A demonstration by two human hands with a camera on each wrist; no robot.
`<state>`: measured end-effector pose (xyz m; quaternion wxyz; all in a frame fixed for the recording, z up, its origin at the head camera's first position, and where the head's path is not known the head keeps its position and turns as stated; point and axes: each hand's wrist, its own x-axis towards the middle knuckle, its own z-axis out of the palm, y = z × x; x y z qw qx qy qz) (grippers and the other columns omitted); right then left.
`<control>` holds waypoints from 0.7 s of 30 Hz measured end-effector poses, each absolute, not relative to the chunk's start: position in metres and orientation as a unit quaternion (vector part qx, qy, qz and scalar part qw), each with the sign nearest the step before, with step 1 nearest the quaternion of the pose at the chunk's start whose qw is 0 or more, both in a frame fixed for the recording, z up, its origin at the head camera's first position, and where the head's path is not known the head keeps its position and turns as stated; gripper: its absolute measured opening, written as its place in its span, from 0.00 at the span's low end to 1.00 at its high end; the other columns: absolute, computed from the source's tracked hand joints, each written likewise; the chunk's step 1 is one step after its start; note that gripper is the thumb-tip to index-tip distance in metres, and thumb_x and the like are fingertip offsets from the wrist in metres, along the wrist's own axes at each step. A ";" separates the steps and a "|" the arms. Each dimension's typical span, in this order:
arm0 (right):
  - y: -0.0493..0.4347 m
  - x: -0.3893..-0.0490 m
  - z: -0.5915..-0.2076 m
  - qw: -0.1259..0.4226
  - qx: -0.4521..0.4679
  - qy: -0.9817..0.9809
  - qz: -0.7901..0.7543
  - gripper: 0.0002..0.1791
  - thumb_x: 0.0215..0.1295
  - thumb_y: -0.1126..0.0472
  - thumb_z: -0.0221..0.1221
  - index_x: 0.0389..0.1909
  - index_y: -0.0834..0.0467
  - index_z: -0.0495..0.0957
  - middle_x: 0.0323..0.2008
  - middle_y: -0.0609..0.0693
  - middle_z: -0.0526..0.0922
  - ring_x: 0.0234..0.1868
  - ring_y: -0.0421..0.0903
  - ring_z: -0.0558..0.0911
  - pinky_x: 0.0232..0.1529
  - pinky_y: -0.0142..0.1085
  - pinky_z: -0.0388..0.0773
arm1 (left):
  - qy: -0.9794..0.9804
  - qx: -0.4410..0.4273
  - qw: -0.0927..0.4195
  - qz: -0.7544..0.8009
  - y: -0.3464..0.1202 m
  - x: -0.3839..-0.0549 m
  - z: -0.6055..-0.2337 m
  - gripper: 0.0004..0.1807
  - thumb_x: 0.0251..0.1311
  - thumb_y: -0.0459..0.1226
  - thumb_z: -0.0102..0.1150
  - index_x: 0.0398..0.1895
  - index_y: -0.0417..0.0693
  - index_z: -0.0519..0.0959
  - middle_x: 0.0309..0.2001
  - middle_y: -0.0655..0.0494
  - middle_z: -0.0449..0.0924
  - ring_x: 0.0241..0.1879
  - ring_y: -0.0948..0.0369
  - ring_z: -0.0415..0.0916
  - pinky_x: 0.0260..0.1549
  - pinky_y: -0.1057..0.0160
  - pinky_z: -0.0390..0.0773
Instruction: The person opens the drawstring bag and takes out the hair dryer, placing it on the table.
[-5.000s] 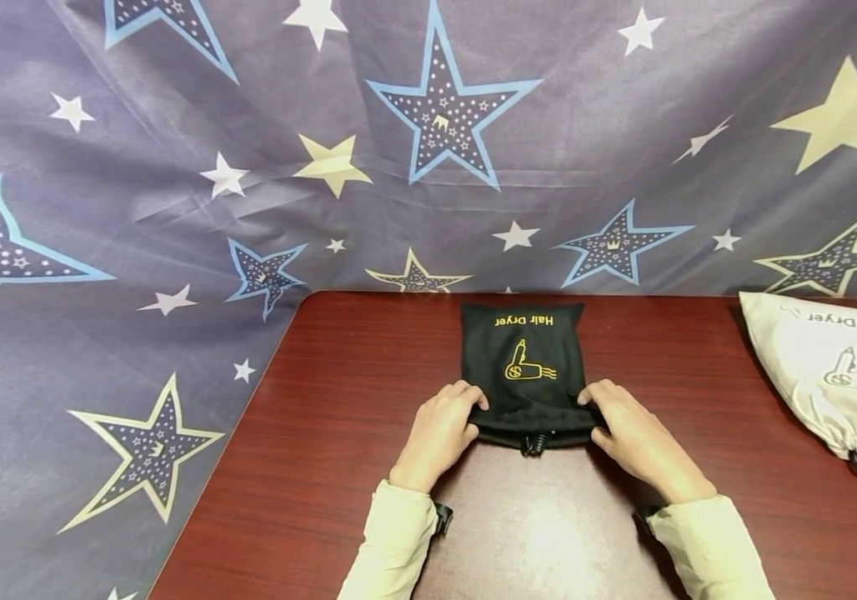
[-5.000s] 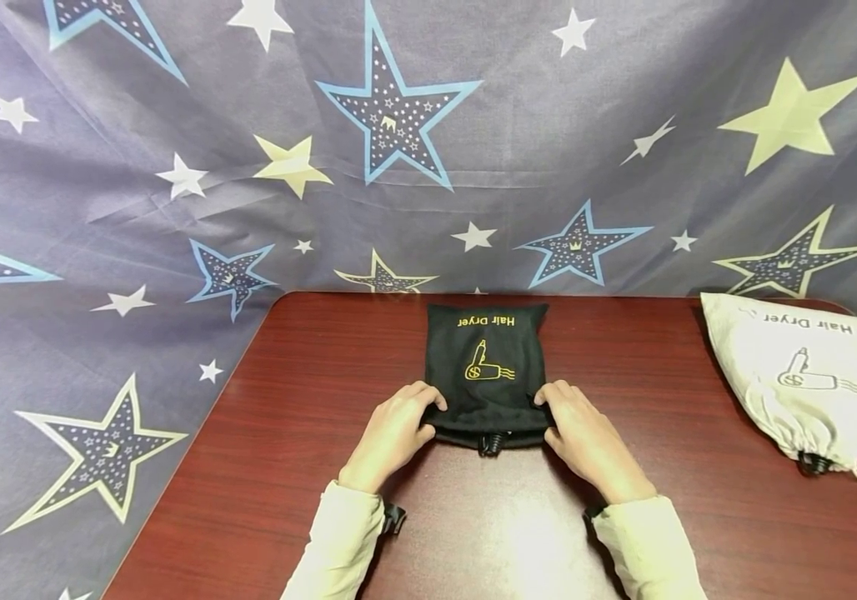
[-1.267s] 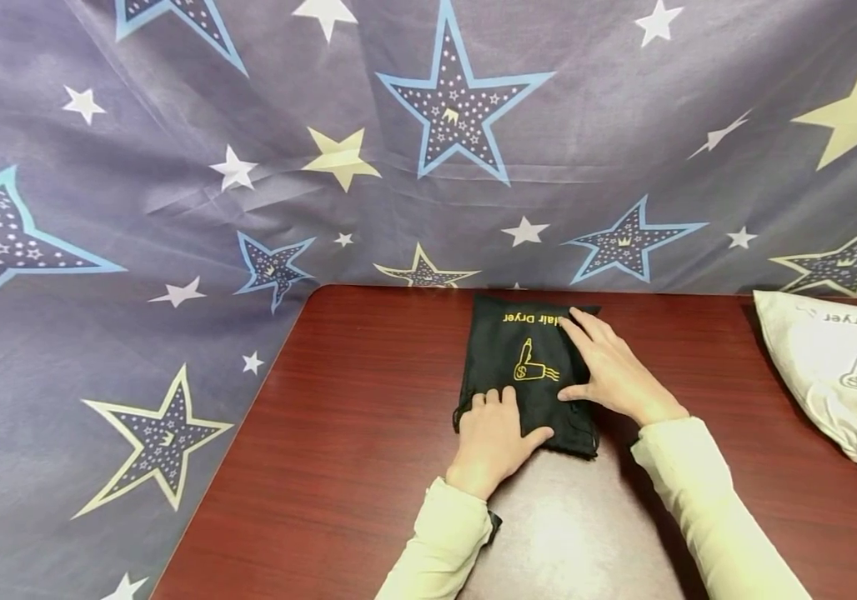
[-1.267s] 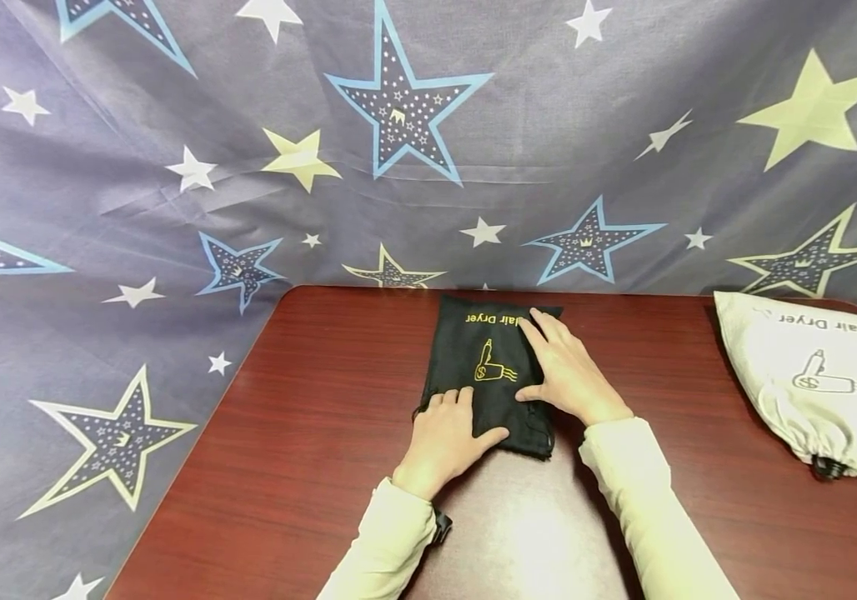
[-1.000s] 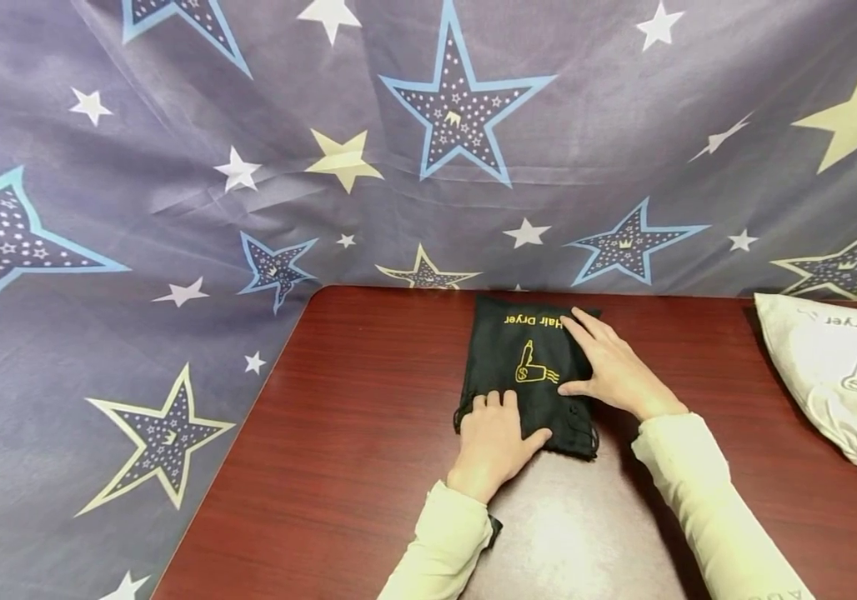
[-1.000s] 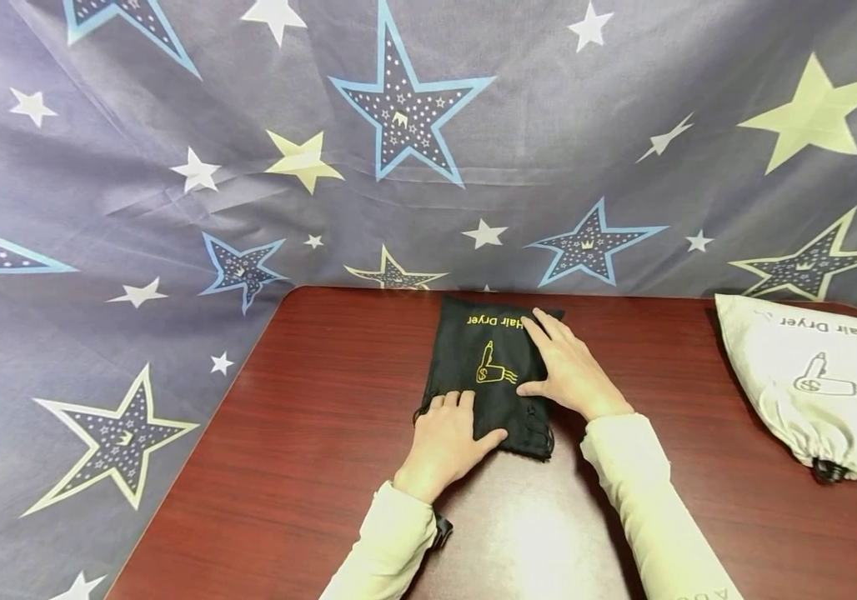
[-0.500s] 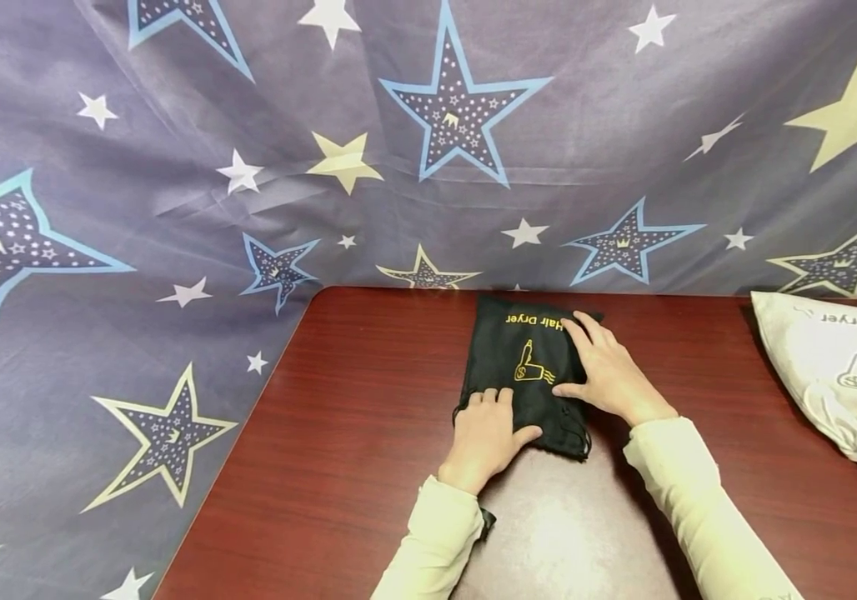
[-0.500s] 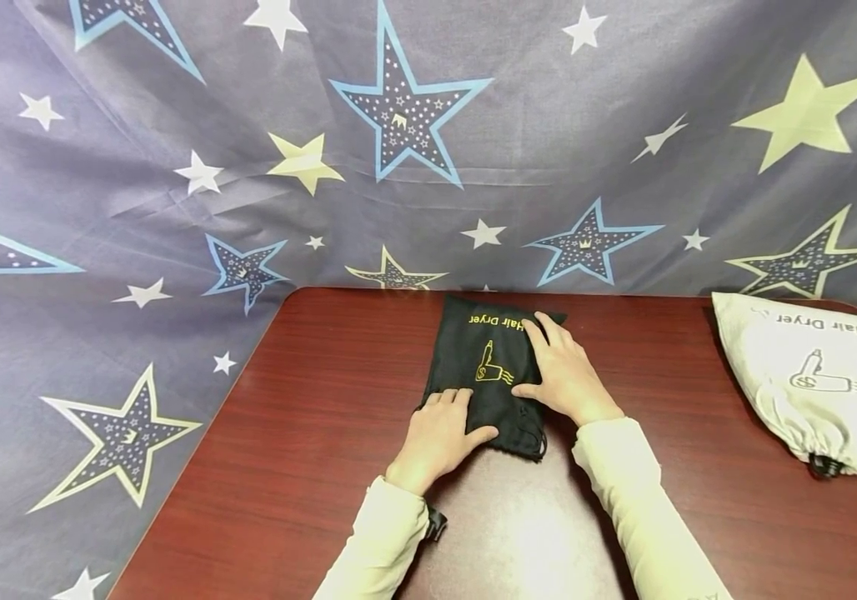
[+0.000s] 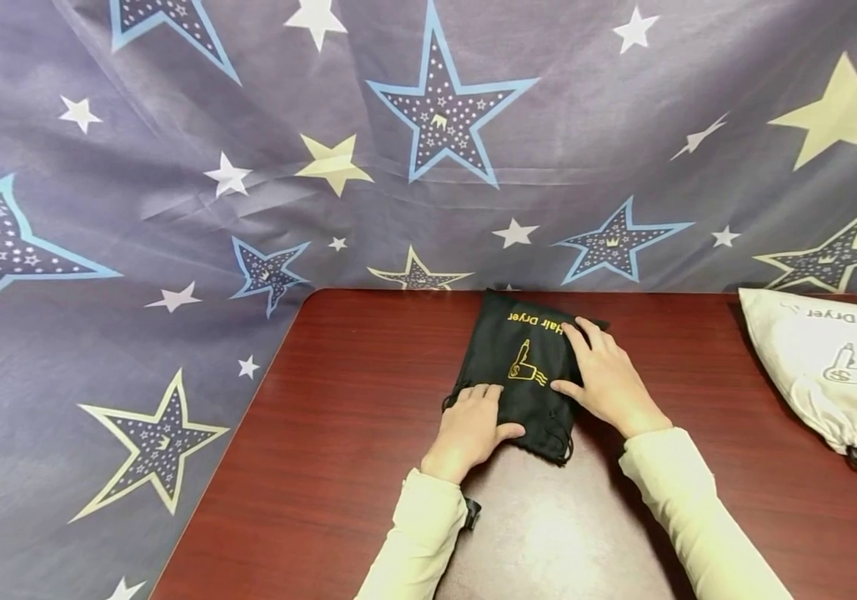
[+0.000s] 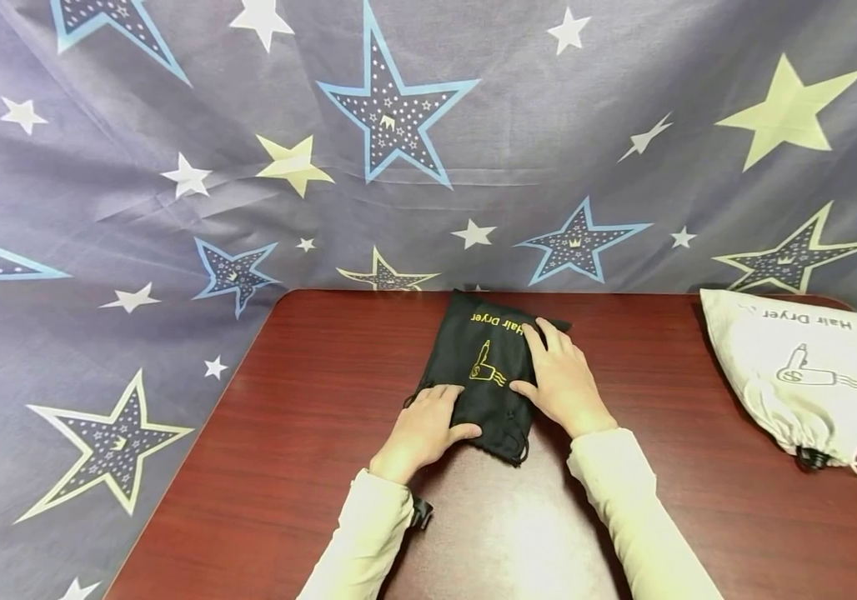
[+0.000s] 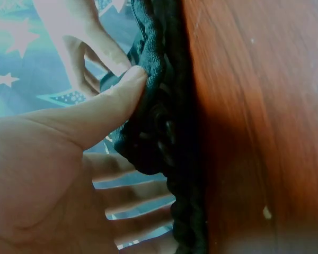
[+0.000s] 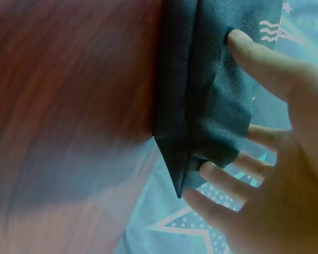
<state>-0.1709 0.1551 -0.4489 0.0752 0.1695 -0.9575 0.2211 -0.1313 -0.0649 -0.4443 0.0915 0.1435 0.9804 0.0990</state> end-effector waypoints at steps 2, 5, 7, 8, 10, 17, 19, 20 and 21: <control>0.155 -0.170 -0.449 0.079 0.167 -0.958 0.221 0.46 0.56 0.53 0.72 0.70 0.66 0.60 0.70 0.70 0.58 0.66 0.71 0.64 0.59 0.67 0.65 | 0.979 0.144 0.095 0.108 -0.067 -0.133 -0.445 0.38 0.62 0.58 0.59 0.69 0.47 0.69 0.67 0.48 0.71 0.68 0.49 0.66 0.60 0.47 0.73; 0.154 -0.168 -0.450 0.088 0.162 -0.957 0.224 0.47 0.55 0.54 0.73 0.70 0.66 0.60 0.69 0.70 0.59 0.65 0.71 0.64 0.58 0.67 0.66 | 0.978 0.147 0.092 0.118 -0.069 -0.134 -0.447 0.38 0.62 0.58 0.60 0.69 0.47 0.69 0.67 0.49 0.71 0.68 0.50 0.66 0.61 0.47 0.72; 0.154 -0.167 -0.451 0.095 0.161 -0.956 0.226 0.47 0.53 0.54 0.74 0.69 0.66 0.61 0.68 0.69 0.60 0.64 0.71 0.65 0.57 0.66 0.67 | 0.977 0.149 0.093 0.121 -0.070 -0.135 -0.449 0.37 0.62 0.57 0.60 0.69 0.47 0.69 0.67 0.48 0.71 0.69 0.50 0.66 0.62 0.48 0.71; 0.154 -0.167 -0.452 0.097 0.160 -0.956 0.226 0.47 0.53 0.54 0.74 0.69 0.66 0.61 0.68 0.69 0.60 0.64 0.70 0.65 0.57 0.66 0.67 | 0.976 0.151 0.094 0.122 -0.071 -0.135 -0.450 0.37 0.62 0.57 0.60 0.69 0.46 0.69 0.67 0.48 0.71 0.69 0.50 0.65 0.62 0.48 0.71; 0.154 -0.165 -0.452 0.104 0.159 -0.955 0.227 0.47 0.52 0.54 0.74 0.69 0.66 0.62 0.67 0.69 0.61 0.63 0.70 0.66 0.56 0.66 0.67 | 0.975 0.155 0.097 0.126 -0.072 -0.136 -0.450 0.37 0.62 0.57 0.60 0.69 0.46 0.69 0.67 0.48 0.71 0.69 0.50 0.65 0.62 0.48 0.71; 0.159 -0.163 -0.451 0.114 0.158 -0.956 0.220 0.42 0.56 0.55 0.72 0.66 0.66 0.64 0.63 0.68 0.64 0.59 0.70 0.67 0.57 0.64 0.67 | 0.969 0.165 0.108 0.151 -0.077 -0.146 -0.447 0.36 0.59 0.56 0.65 0.67 0.49 0.72 0.65 0.53 0.73 0.68 0.53 0.67 0.61 0.47 0.72; 0.161 -0.165 -0.449 0.119 0.158 -0.954 0.225 0.38 0.57 0.56 0.71 0.64 0.66 0.66 0.60 0.68 0.65 0.57 0.70 0.67 0.56 0.64 0.67 | 0.966 0.167 0.114 0.163 -0.079 -0.149 -0.446 0.36 0.58 0.54 0.66 0.67 0.49 0.72 0.66 0.53 0.72 0.68 0.53 0.66 0.61 0.47 0.71; 0.163 -0.167 -0.448 0.123 0.158 -0.952 0.230 0.36 0.57 0.56 0.71 0.62 0.66 0.68 0.58 0.68 0.66 0.56 0.70 0.67 0.55 0.64 0.67 | 0.964 0.169 0.118 0.169 -0.080 -0.150 -0.446 0.36 0.58 0.54 0.67 0.67 0.50 0.72 0.66 0.54 0.72 0.68 0.53 0.66 0.62 0.47 0.71; 0.164 -0.168 -0.447 0.128 0.158 -0.951 0.235 0.35 0.57 0.57 0.71 0.61 0.66 0.68 0.56 0.68 0.67 0.55 0.70 0.66 0.54 0.64 0.66 | 0.962 0.171 0.121 0.175 -0.081 -0.151 -0.446 0.36 0.58 0.54 0.67 0.67 0.50 0.72 0.66 0.54 0.72 0.68 0.53 0.66 0.62 0.47 0.70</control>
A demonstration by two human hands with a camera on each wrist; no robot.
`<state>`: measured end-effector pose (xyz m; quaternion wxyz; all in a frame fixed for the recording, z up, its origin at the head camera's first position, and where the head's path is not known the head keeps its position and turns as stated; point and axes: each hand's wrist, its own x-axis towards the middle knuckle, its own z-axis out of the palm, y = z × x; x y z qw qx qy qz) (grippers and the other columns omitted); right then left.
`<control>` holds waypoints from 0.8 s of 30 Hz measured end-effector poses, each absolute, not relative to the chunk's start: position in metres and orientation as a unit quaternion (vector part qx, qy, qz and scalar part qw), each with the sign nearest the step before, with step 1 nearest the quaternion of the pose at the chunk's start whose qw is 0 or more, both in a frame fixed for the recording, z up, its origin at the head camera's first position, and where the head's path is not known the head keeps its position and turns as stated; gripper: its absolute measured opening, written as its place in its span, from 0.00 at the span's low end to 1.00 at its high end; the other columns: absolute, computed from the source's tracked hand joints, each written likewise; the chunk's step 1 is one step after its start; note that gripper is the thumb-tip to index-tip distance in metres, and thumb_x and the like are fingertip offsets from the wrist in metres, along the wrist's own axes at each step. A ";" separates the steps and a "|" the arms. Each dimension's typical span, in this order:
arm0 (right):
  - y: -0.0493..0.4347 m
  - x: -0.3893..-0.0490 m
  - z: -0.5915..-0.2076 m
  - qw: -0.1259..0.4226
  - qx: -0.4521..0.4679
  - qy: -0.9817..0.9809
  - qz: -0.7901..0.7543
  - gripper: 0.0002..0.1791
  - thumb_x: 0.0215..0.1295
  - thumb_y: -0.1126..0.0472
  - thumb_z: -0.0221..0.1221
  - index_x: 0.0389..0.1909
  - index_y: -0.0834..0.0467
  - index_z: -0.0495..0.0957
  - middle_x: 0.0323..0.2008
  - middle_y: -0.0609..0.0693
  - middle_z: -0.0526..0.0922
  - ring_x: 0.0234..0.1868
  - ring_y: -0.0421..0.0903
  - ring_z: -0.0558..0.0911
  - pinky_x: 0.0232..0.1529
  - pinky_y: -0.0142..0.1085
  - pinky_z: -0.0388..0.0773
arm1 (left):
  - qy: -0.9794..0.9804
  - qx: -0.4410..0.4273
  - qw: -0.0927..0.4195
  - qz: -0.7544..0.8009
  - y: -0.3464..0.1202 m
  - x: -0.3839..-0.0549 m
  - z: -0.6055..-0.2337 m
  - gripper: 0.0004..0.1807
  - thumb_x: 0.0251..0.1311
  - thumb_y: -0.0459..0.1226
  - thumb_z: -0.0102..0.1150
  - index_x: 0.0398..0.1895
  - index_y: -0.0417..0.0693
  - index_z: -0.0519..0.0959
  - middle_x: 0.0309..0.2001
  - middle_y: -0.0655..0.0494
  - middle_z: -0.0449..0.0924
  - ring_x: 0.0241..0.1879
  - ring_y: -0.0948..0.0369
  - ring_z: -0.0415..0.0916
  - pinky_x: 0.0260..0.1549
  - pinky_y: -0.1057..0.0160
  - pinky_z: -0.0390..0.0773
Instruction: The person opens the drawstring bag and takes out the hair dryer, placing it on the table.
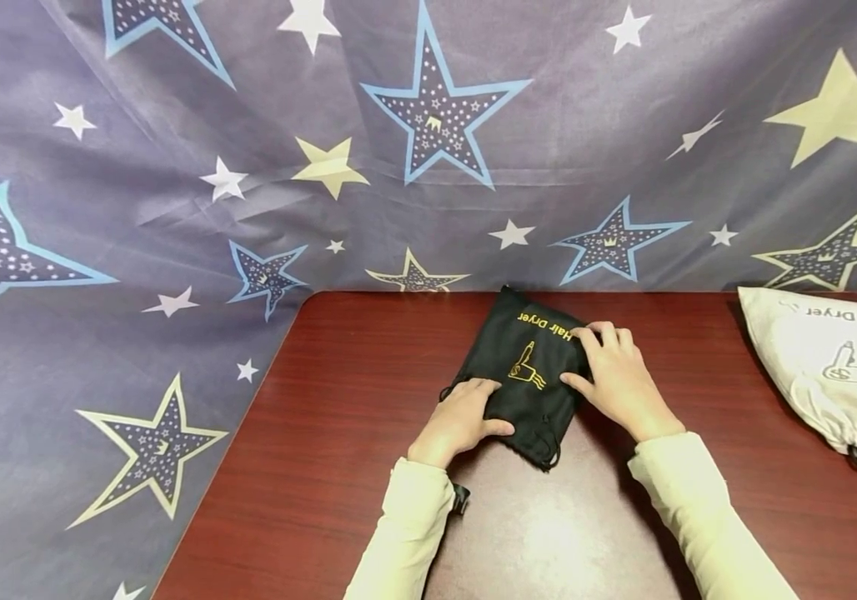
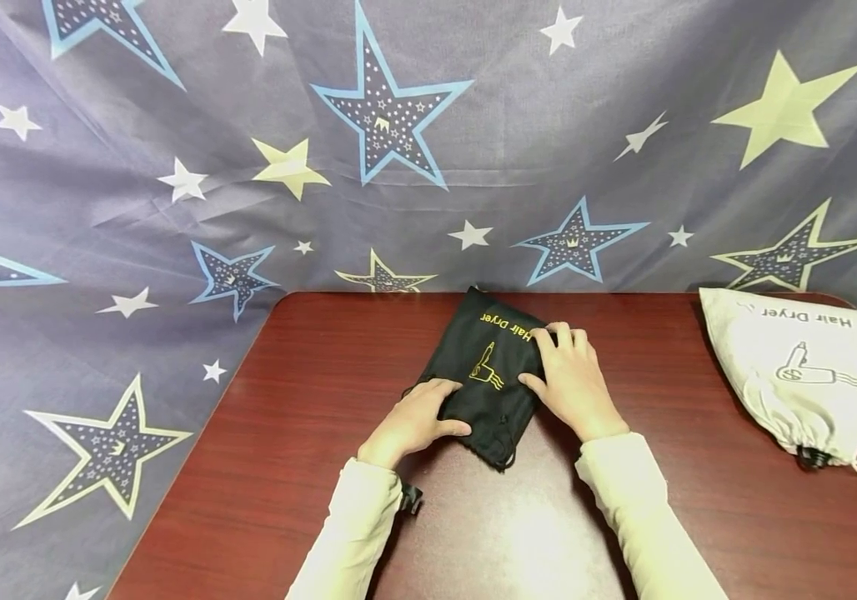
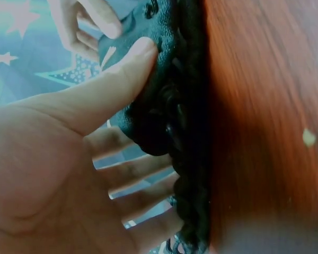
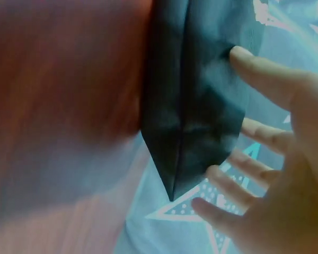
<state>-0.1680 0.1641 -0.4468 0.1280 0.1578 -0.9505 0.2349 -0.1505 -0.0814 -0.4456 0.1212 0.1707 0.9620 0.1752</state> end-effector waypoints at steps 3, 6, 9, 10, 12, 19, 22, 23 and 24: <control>0.167 -0.173 -0.445 0.140 0.160 -0.945 0.248 0.35 0.56 0.59 0.71 0.60 0.68 0.68 0.54 0.68 0.68 0.55 0.69 0.66 0.54 0.63 0.66 | 0.957 0.177 0.128 0.191 -0.085 -0.152 -0.445 0.36 0.58 0.53 0.68 0.67 0.50 0.72 0.67 0.54 0.71 0.69 0.53 0.65 0.64 0.48 0.69; 0.169 -0.177 -0.447 0.137 0.168 -0.940 0.263 0.38 0.56 0.62 0.71 0.63 0.71 0.64 0.55 0.70 0.68 0.57 0.68 0.65 0.58 0.62 0.65 | 0.953 0.181 0.131 0.204 -0.088 -0.153 -0.445 0.36 0.56 0.52 0.69 0.67 0.50 0.73 0.67 0.54 0.71 0.69 0.54 0.65 0.64 0.49 0.69; 0.173 -0.182 -0.449 0.104 0.170 -0.937 0.288 0.43 0.56 0.61 0.71 0.67 0.73 0.59 0.59 0.72 0.67 0.61 0.69 0.65 0.63 0.60 0.63 | 0.951 0.183 0.133 0.212 -0.090 -0.156 -0.445 0.37 0.55 0.52 0.71 0.66 0.49 0.73 0.66 0.53 0.72 0.68 0.54 0.66 0.64 0.50 0.69; 0.174 -0.184 -0.450 0.091 0.168 -0.936 0.296 0.44 0.56 0.60 0.71 0.67 0.73 0.58 0.60 0.72 0.67 0.62 0.69 0.65 0.64 0.60 0.62 | 0.950 0.182 0.134 0.216 -0.091 -0.158 -0.445 0.37 0.55 0.52 0.71 0.66 0.49 0.73 0.66 0.53 0.72 0.68 0.54 0.66 0.64 0.50 0.69; 0.177 -0.187 -0.450 0.068 0.164 -0.936 0.304 0.47 0.56 0.58 0.71 0.69 0.72 0.56 0.61 0.73 0.66 0.63 0.68 0.66 0.64 0.60 0.62 | 0.949 0.178 0.134 0.225 -0.093 -0.160 -0.447 0.37 0.54 0.52 0.71 0.66 0.49 0.72 0.65 0.53 0.73 0.67 0.54 0.67 0.64 0.50 0.69; 0.183 -0.191 -0.451 0.031 0.153 -0.942 0.298 0.49 0.54 0.55 0.72 0.69 0.71 0.56 0.61 0.73 0.67 0.61 0.69 0.68 0.61 0.62 0.66 | 0.947 0.164 0.122 0.250 -0.098 -0.157 -0.456 0.42 0.52 0.58 0.70 0.66 0.47 0.71 0.64 0.52 0.73 0.67 0.55 0.67 0.64 0.54 0.69; 0.184 -0.189 -0.453 0.026 0.149 -0.941 0.303 0.50 0.53 0.55 0.74 0.69 0.71 0.57 0.60 0.72 0.66 0.60 0.69 0.69 0.60 0.61 0.67 | 0.949 0.172 0.113 0.239 -0.097 -0.157 -0.459 0.46 0.48 0.60 0.72 0.67 0.47 0.70 0.65 0.52 0.72 0.67 0.57 0.67 0.64 0.55 0.69; 0.184 -0.189 -0.453 0.027 0.148 -0.940 0.307 0.49 0.52 0.56 0.74 0.68 0.70 0.57 0.59 0.72 0.66 0.60 0.69 0.70 0.60 0.61 0.67 | 0.950 0.173 0.111 0.236 -0.097 -0.157 -0.459 0.46 0.47 0.60 0.72 0.67 0.47 0.70 0.65 0.53 0.71 0.67 0.57 0.66 0.64 0.55 0.69; 0.183 -0.189 -0.454 0.029 0.148 -0.938 0.311 0.49 0.52 0.56 0.74 0.68 0.70 0.57 0.58 0.72 0.66 0.59 0.68 0.70 0.60 0.61 0.67 | 0.951 0.175 0.108 0.232 -0.097 -0.157 -0.459 0.46 0.47 0.60 0.73 0.66 0.47 0.71 0.65 0.53 0.71 0.67 0.57 0.66 0.64 0.54 0.70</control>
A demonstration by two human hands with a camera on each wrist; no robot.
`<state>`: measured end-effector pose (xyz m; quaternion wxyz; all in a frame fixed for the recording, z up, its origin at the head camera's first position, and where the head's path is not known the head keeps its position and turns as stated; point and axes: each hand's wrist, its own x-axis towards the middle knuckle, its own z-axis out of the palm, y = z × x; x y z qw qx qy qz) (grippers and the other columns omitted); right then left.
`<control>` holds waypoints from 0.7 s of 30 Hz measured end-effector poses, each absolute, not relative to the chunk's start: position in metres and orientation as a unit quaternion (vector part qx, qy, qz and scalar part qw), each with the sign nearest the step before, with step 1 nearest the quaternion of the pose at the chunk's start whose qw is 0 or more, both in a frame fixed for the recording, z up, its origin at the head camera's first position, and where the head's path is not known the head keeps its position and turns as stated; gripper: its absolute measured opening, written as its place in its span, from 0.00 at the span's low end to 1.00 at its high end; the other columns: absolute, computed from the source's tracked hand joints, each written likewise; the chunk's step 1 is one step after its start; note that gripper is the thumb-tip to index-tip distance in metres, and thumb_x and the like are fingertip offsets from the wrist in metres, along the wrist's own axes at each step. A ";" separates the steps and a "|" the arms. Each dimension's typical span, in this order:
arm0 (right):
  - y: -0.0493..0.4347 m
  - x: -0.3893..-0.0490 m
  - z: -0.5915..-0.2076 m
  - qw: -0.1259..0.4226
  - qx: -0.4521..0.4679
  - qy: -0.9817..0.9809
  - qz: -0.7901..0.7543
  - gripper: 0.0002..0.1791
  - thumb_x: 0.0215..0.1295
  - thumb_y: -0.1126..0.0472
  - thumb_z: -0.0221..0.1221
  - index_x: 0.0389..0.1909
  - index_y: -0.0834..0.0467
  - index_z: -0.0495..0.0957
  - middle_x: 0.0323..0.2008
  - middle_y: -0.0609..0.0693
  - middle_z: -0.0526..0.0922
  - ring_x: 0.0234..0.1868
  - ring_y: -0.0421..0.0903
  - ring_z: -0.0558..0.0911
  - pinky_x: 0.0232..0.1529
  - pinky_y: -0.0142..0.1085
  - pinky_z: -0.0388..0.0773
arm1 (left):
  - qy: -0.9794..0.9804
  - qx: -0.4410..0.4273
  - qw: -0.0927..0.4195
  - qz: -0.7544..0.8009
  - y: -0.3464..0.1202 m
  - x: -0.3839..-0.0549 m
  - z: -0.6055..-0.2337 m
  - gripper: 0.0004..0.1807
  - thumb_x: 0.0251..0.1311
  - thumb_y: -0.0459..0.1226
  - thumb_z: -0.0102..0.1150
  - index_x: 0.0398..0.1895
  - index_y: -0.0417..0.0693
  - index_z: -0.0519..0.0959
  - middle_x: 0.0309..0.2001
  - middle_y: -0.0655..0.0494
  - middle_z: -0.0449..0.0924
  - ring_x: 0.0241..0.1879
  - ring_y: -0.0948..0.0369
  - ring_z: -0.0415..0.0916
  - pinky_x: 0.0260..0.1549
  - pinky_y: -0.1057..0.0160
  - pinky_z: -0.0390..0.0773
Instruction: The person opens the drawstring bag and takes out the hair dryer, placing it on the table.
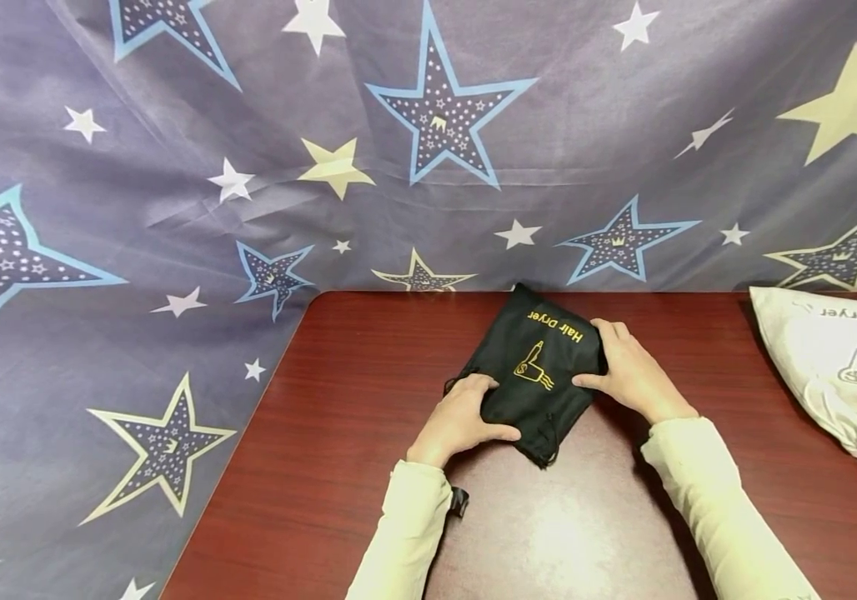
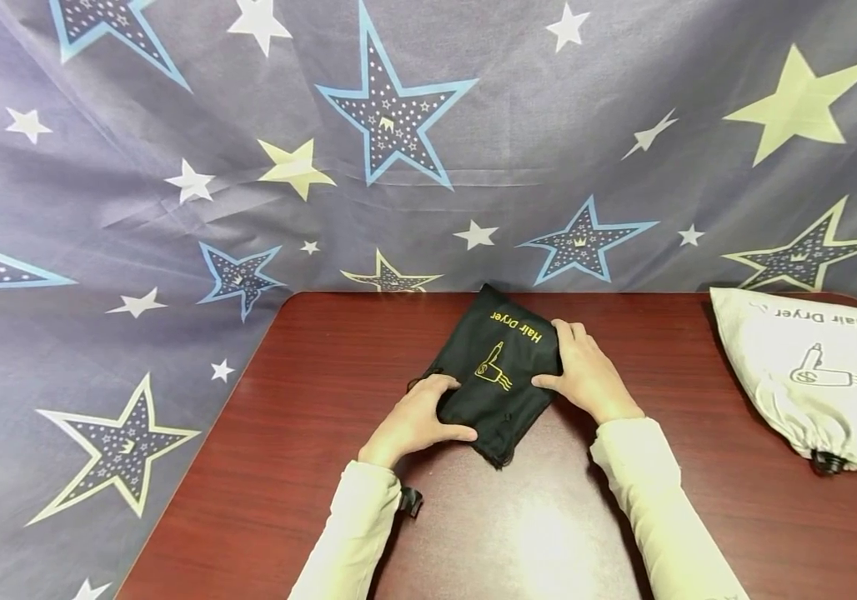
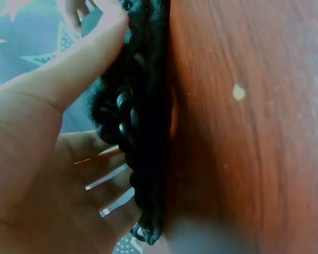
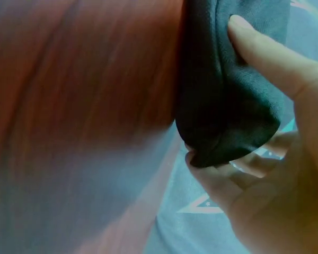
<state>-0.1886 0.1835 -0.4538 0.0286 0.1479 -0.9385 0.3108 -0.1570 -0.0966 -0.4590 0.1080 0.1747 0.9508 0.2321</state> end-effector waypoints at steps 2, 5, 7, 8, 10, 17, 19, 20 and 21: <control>0.183 -0.187 -0.454 0.034 0.149 -0.937 0.313 0.48 0.52 0.56 0.74 0.66 0.71 0.58 0.56 0.72 0.67 0.57 0.68 0.71 0.59 0.60 0.68 | 0.952 0.178 0.104 0.226 -0.096 -0.158 -0.459 0.44 0.47 0.58 0.74 0.65 0.47 0.71 0.65 0.54 0.71 0.67 0.57 0.65 0.64 0.54 0.70; 0.182 -0.184 -0.453 0.036 0.145 -0.939 0.310 0.48 0.52 0.56 0.74 0.65 0.72 0.58 0.54 0.72 0.67 0.55 0.69 0.71 0.57 0.61 0.68 | 0.952 0.181 0.104 0.223 -0.095 -0.160 -0.458 0.43 0.47 0.55 0.75 0.64 0.47 0.72 0.64 0.54 0.71 0.67 0.57 0.65 0.63 0.53 0.70; 0.181 -0.182 -0.453 0.035 0.141 -0.941 0.307 0.47 0.52 0.56 0.74 0.65 0.73 0.58 0.53 0.72 0.66 0.54 0.70 0.71 0.56 0.61 0.68 | 0.952 0.183 0.107 0.222 -0.095 -0.161 -0.458 0.42 0.47 0.55 0.76 0.64 0.48 0.72 0.64 0.54 0.71 0.68 0.57 0.65 0.63 0.52 0.70; 0.181 -0.181 -0.453 0.035 0.139 -0.942 0.305 0.47 0.53 0.56 0.74 0.65 0.73 0.58 0.53 0.72 0.66 0.54 0.70 0.71 0.56 0.61 0.69 | 0.951 0.184 0.109 0.221 -0.095 -0.161 -0.458 0.43 0.47 0.55 0.76 0.65 0.48 0.72 0.64 0.54 0.71 0.68 0.56 0.64 0.63 0.51 0.70; 0.180 -0.179 -0.454 0.036 0.135 -0.943 0.302 0.47 0.53 0.57 0.74 0.65 0.73 0.58 0.53 0.72 0.66 0.54 0.70 0.70 0.56 0.61 0.69 | 0.951 0.185 0.113 0.222 -0.095 -0.163 -0.458 0.43 0.47 0.54 0.76 0.65 0.49 0.72 0.65 0.54 0.70 0.68 0.56 0.64 0.63 0.51 0.70; 0.178 -0.172 -0.456 0.047 0.121 -0.951 0.282 0.46 0.53 0.56 0.73 0.62 0.75 0.58 0.51 0.72 0.66 0.53 0.70 0.71 0.53 0.62 0.71 | 0.944 0.184 0.128 0.244 -0.098 -0.167 -0.459 0.42 0.48 0.49 0.77 0.66 0.48 0.71 0.68 0.52 0.68 0.71 0.54 0.61 0.66 0.50 0.67; 0.176 -0.170 -0.456 0.053 0.117 -0.954 0.272 0.45 0.53 0.56 0.74 0.61 0.75 0.58 0.50 0.73 0.67 0.52 0.70 0.72 0.51 0.62 0.73 | 0.943 0.183 0.132 0.245 -0.098 -0.168 -0.459 0.41 0.48 0.48 0.77 0.67 0.47 0.71 0.68 0.52 0.68 0.71 0.54 0.60 0.67 0.50 0.66; 0.175 -0.168 -0.456 0.056 0.114 -0.955 0.267 0.45 0.53 0.56 0.74 0.61 0.75 0.59 0.49 0.73 0.67 0.51 0.71 0.72 0.49 0.62 0.73 | 0.943 0.182 0.134 0.245 -0.098 -0.168 -0.459 0.41 0.48 0.47 0.77 0.67 0.47 0.71 0.69 0.52 0.68 0.71 0.54 0.60 0.67 0.50 0.65; 0.174 -0.167 -0.456 0.060 0.112 -0.957 0.262 0.45 0.53 0.57 0.74 0.60 0.75 0.59 0.48 0.73 0.67 0.49 0.71 0.73 0.47 0.62 0.74 | 0.944 0.181 0.133 0.243 -0.098 -0.168 -0.459 0.41 0.48 0.47 0.77 0.67 0.47 0.71 0.69 0.52 0.68 0.71 0.54 0.61 0.67 0.50 0.65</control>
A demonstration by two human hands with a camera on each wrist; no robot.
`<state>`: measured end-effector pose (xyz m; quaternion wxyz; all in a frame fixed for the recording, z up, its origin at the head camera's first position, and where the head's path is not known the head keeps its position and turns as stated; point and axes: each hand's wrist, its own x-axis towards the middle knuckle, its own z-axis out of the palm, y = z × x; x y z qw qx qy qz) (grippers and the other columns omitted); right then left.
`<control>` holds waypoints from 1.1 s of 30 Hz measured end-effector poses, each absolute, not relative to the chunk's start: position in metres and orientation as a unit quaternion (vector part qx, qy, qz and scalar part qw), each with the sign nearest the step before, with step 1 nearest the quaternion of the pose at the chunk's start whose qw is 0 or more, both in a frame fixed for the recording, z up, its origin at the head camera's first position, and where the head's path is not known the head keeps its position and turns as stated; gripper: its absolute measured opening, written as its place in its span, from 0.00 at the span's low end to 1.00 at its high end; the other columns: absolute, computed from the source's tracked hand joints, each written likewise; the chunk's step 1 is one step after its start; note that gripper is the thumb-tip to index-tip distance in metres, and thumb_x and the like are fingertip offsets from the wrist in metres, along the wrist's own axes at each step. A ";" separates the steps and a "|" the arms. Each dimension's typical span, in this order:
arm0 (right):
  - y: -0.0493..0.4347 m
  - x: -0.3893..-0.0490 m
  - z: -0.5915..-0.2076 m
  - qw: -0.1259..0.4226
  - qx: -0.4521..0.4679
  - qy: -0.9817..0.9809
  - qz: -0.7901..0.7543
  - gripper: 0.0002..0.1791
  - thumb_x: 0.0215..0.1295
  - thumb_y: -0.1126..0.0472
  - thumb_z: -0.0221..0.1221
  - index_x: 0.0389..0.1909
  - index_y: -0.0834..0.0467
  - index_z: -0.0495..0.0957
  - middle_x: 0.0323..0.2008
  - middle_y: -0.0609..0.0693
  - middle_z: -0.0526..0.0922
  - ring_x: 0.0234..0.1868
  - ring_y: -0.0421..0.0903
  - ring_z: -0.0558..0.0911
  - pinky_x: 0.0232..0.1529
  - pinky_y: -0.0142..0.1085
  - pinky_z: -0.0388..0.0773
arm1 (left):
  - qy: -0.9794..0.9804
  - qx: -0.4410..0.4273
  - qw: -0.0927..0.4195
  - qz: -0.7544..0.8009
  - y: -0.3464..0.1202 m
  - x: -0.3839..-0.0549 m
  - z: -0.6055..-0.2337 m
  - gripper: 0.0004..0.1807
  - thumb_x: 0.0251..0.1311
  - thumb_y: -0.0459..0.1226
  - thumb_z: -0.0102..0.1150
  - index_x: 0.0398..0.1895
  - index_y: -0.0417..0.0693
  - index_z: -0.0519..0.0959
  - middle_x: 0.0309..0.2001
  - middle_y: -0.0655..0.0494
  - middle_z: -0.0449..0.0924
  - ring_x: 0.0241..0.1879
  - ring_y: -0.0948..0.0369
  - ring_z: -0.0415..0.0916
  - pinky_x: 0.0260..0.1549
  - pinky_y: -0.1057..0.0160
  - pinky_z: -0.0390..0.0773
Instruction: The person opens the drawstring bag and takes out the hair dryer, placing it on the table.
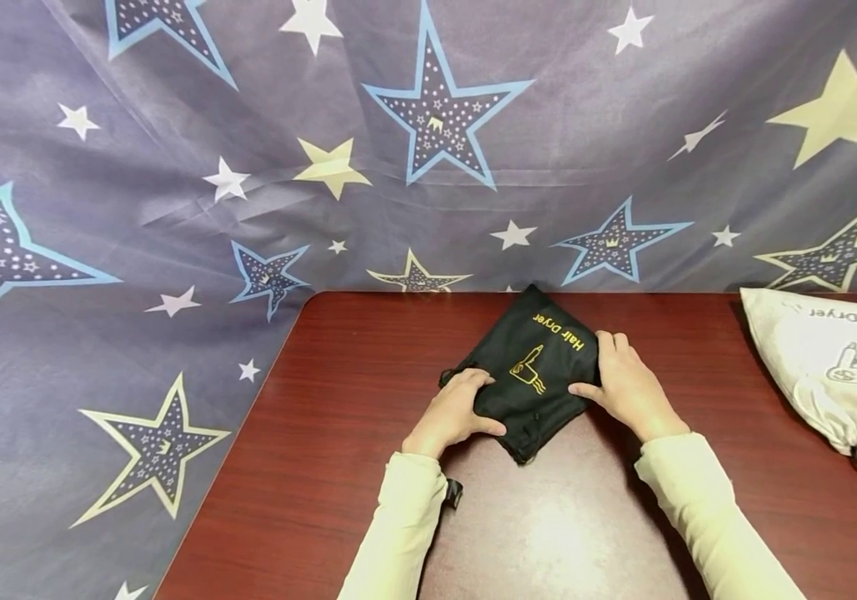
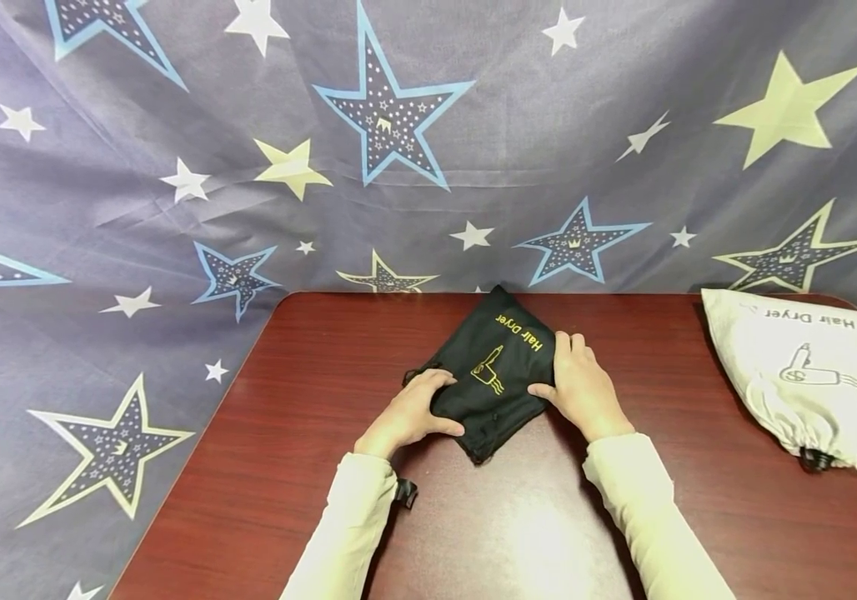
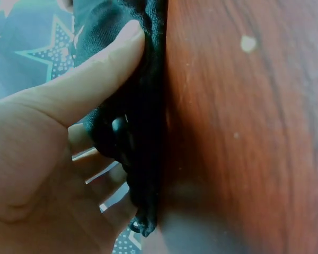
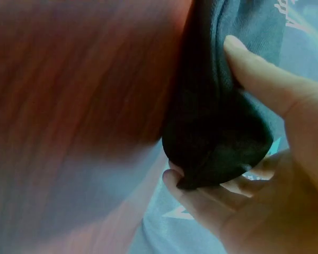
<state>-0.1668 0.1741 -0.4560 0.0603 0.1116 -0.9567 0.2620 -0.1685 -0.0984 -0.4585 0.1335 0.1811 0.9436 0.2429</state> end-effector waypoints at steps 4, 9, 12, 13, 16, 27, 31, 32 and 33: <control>0.169 -0.161 -0.456 0.086 0.102 -0.959 0.248 0.42 0.50 0.59 0.75 0.55 0.75 0.61 0.42 0.72 0.68 0.40 0.72 0.77 0.37 0.61 0.77 | 0.949 0.182 0.123 0.227 -0.099 -0.170 -0.460 0.41 0.47 0.45 0.78 0.66 0.47 0.73 0.69 0.52 0.69 0.71 0.55 0.63 0.68 0.52 0.64; 0.164 -0.155 -0.456 0.109 0.095 -0.960 0.241 0.40 0.46 0.62 0.77 0.49 0.76 0.61 0.38 0.72 0.68 0.32 0.72 0.78 0.32 0.60 0.77 | 0.961 0.173 0.109 0.185 -0.094 -0.166 -0.459 0.39 0.50 0.46 0.75 0.67 0.47 0.73 0.69 0.52 0.69 0.71 0.54 0.63 0.69 0.54 0.63; 0.163 -0.152 -0.456 0.109 0.091 -0.961 0.238 0.39 0.46 0.62 0.77 0.48 0.76 0.61 0.38 0.72 0.67 0.31 0.72 0.79 0.31 0.59 0.78 | 0.968 0.153 0.111 0.166 -0.090 -0.160 -0.457 0.39 0.53 0.47 0.73 0.68 0.46 0.71 0.70 0.51 0.68 0.72 0.53 0.62 0.69 0.54 0.63; 0.162 -0.152 -0.456 0.109 0.090 -0.961 0.236 0.39 0.47 0.62 0.77 0.47 0.76 0.61 0.38 0.72 0.67 0.31 0.71 0.79 0.31 0.59 0.78 | 0.969 0.147 0.112 0.162 -0.089 -0.159 -0.456 0.39 0.54 0.47 0.72 0.69 0.46 0.70 0.70 0.51 0.68 0.72 0.53 0.61 0.69 0.54 0.63; 0.163 -0.150 -0.455 0.107 0.084 -0.964 0.230 0.38 0.47 0.61 0.76 0.47 0.76 0.61 0.38 0.72 0.67 0.31 0.72 0.79 0.29 0.59 0.78 | 0.971 0.142 0.114 0.157 -0.087 -0.158 -0.454 0.39 0.56 0.48 0.71 0.70 0.47 0.69 0.71 0.52 0.67 0.73 0.54 0.60 0.69 0.53 0.64; 0.159 -0.146 -0.452 0.089 0.058 -0.969 0.224 0.37 0.49 0.61 0.76 0.45 0.77 0.62 0.37 0.72 0.68 0.33 0.71 0.80 0.30 0.59 0.79 | 0.960 0.179 0.141 0.165 -0.092 -0.168 -0.451 0.45 0.52 0.53 0.71 0.72 0.48 0.66 0.73 0.53 0.63 0.73 0.55 0.58 0.66 0.48 0.66; 0.156 -0.143 -0.451 0.093 0.051 -0.971 0.212 0.36 0.48 0.60 0.76 0.43 0.77 0.63 0.35 0.71 0.68 0.31 0.70 0.80 0.28 0.58 0.79 | 0.961 0.176 0.141 0.159 -0.091 -0.171 -0.451 0.47 0.51 0.57 0.71 0.72 0.48 0.66 0.73 0.52 0.62 0.73 0.54 0.58 0.66 0.48 0.67; 0.155 -0.143 -0.451 0.095 0.050 -0.972 0.209 0.36 0.48 0.60 0.76 0.42 0.77 0.63 0.35 0.71 0.68 0.30 0.70 0.80 0.27 0.58 0.79 | 0.963 0.176 0.137 0.154 -0.090 -0.172 -0.451 0.47 0.50 0.58 0.71 0.72 0.48 0.67 0.72 0.52 0.63 0.73 0.55 0.58 0.65 0.48 0.68; 0.155 -0.142 -0.451 0.094 0.048 -0.973 0.207 0.35 0.49 0.60 0.76 0.42 0.77 0.63 0.35 0.71 0.68 0.30 0.69 0.80 0.26 0.58 0.79 | 0.964 0.176 0.133 0.150 -0.088 -0.172 -0.451 0.47 0.50 0.58 0.71 0.72 0.48 0.67 0.72 0.52 0.64 0.73 0.55 0.59 0.65 0.48 0.68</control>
